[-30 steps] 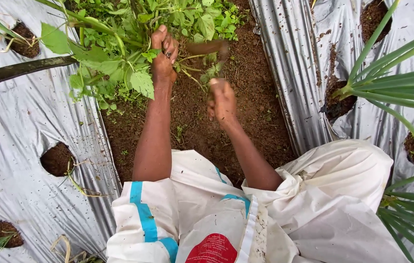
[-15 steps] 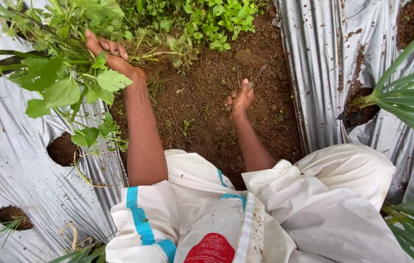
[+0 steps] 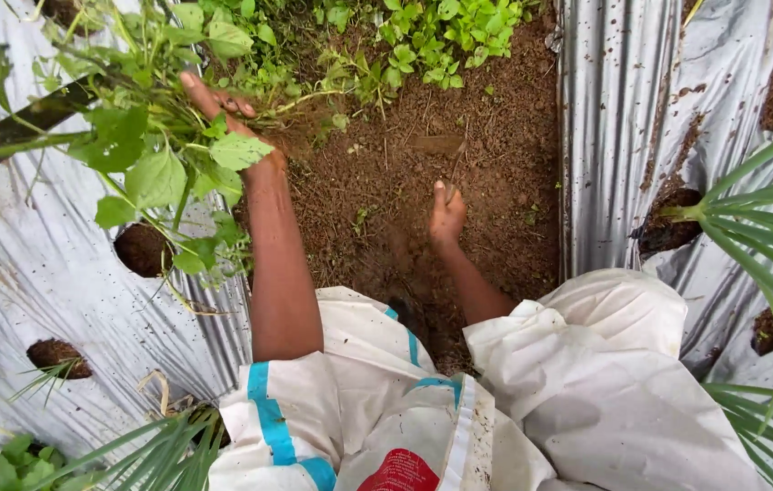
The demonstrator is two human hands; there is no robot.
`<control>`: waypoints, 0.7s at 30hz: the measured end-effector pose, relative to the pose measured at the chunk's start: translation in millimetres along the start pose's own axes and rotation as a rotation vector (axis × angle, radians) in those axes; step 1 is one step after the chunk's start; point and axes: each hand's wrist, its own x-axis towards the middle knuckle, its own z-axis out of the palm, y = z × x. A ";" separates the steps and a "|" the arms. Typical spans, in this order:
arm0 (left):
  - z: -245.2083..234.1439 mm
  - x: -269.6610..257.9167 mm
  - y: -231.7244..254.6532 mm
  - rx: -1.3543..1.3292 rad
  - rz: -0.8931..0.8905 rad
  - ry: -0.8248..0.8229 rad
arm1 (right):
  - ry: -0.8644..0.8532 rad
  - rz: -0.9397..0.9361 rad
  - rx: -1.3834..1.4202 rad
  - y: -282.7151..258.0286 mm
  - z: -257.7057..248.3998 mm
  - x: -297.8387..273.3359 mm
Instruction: Manual weeding of a garden bed by pulling out unwanted plants by hand and using a small hand hoe.
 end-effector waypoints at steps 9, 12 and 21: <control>-10.3 -91.1 51.9 0.231 -0.119 -0.090 | 0.006 -0.240 -0.373 -95.7 -100.1 -32.9; -10.7 -138.8 97.4 0.364 -0.173 -0.212 | -0.161 -0.159 -0.191 -181.2 -113.3 -109.3; 20.4 -260.4 213.2 0.735 -0.269 -0.677 | -0.566 -0.491 -0.195 -351.3 -195.5 -252.0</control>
